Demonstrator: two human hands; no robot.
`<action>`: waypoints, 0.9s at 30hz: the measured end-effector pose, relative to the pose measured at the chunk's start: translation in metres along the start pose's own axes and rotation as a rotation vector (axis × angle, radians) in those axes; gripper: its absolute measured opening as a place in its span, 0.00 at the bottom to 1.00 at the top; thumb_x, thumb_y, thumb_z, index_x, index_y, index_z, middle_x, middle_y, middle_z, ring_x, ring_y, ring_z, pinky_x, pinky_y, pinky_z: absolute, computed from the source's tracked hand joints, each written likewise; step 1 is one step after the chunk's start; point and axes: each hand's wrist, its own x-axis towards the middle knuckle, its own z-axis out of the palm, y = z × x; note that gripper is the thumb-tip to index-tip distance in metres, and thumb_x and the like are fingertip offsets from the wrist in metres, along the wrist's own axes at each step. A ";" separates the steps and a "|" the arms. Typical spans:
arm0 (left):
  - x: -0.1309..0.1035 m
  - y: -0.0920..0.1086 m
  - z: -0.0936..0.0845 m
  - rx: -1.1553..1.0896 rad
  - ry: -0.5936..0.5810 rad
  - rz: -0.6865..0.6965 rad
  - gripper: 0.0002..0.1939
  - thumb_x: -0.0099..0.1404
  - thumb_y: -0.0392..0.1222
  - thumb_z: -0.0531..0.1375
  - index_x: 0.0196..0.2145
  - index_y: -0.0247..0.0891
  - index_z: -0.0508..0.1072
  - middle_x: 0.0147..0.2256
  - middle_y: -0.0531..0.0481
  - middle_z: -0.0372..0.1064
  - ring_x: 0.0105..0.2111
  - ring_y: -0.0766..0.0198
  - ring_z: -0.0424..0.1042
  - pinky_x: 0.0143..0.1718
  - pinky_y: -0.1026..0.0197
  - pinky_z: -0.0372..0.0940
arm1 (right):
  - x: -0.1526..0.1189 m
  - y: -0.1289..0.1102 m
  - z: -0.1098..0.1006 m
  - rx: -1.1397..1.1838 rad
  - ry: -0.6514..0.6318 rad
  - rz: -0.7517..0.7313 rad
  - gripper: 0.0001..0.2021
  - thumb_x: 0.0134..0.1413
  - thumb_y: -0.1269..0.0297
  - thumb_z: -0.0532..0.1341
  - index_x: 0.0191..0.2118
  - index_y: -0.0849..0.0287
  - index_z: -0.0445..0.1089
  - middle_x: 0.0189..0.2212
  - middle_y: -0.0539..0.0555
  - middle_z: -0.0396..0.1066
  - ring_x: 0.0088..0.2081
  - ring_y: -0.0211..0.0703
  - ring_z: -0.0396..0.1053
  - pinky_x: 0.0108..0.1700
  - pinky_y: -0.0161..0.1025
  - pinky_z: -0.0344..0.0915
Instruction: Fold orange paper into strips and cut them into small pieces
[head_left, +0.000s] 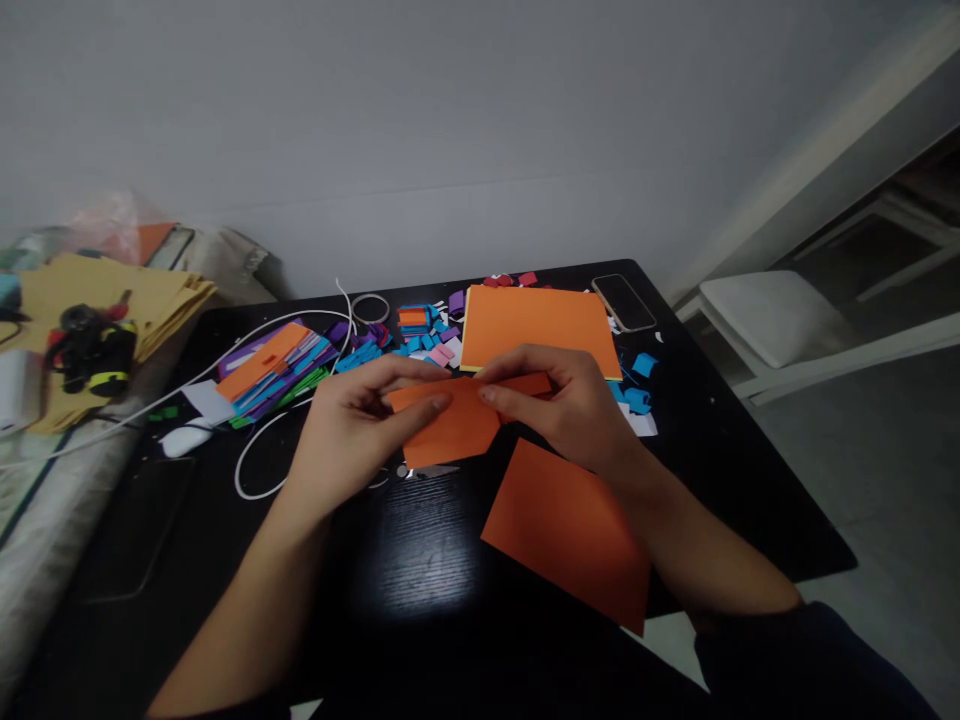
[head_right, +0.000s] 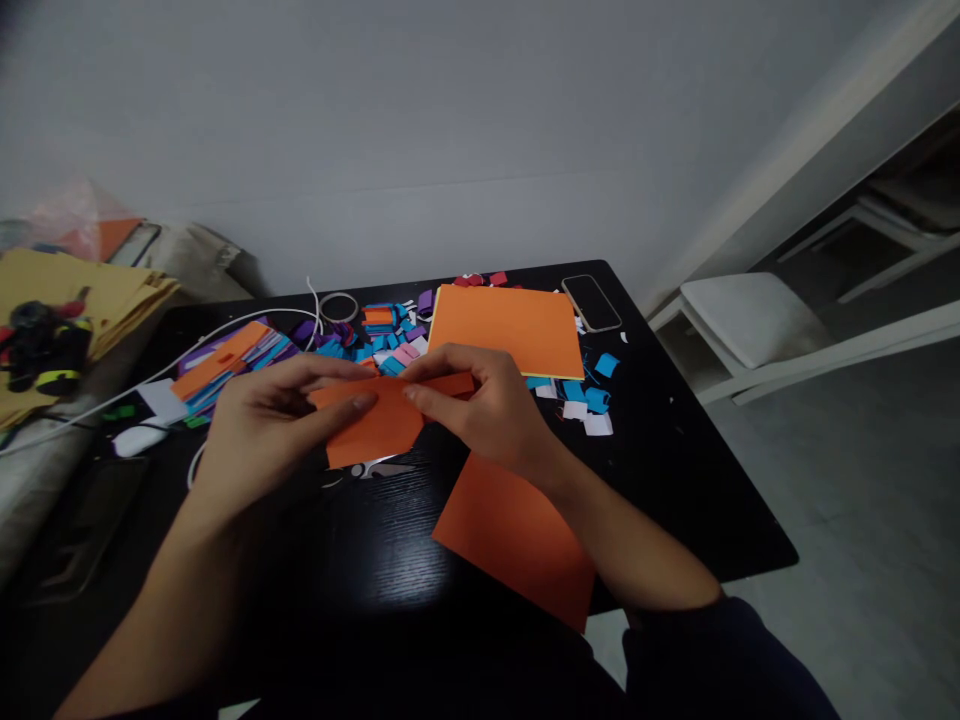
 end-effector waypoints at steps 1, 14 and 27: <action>0.000 0.000 0.000 0.008 0.009 0.005 0.08 0.62 0.38 0.73 0.40 0.47 0.85 0.37 0.53 0.83 0.32 0.68 0.77 0.31 0.68 0.70 | 0.000 0.000 0.000 0.019 0.003 0.001 0.03 0.54 0.69 0.72 0.35 0.55 0.82 0.33 0.49 0.82 0.36 0.40 0.78 0.43 0.40 0.75; -0.002 0.001 -0.003 -0.085 -0.068 0.122 0.10 0.70 0.32 0.65 0.38 0.46 0.84 0.41 0.53 0.84 0.44 0.65 0.82 0.44 0.65 0.75 | -0.002 -0.005 -0.003 0.146 -0.031 0.022 0.04 0.57 0.69 0.70 0.37 0.53 0.83 0.34 0.48 0.82 0.39 0.39 0.79 0.42 0.36 0.76; -0.007 0.008 -0.001 0.100 -0.045 0.239 0.07 0.68 0.38 0.67 0.45 0.44 0.81 0.42 0.51 0.82 0.42 0.61 0.81 0.44 0.59 0.75 | -0.008 -0.004 0.003 0.064 0.021 -0.010 0.05 0.53 0.65 0.77 0.36 0.54 0.83 0.34 0.50 0.84 0.39 0.43 0.82 0.46 0.41 0.80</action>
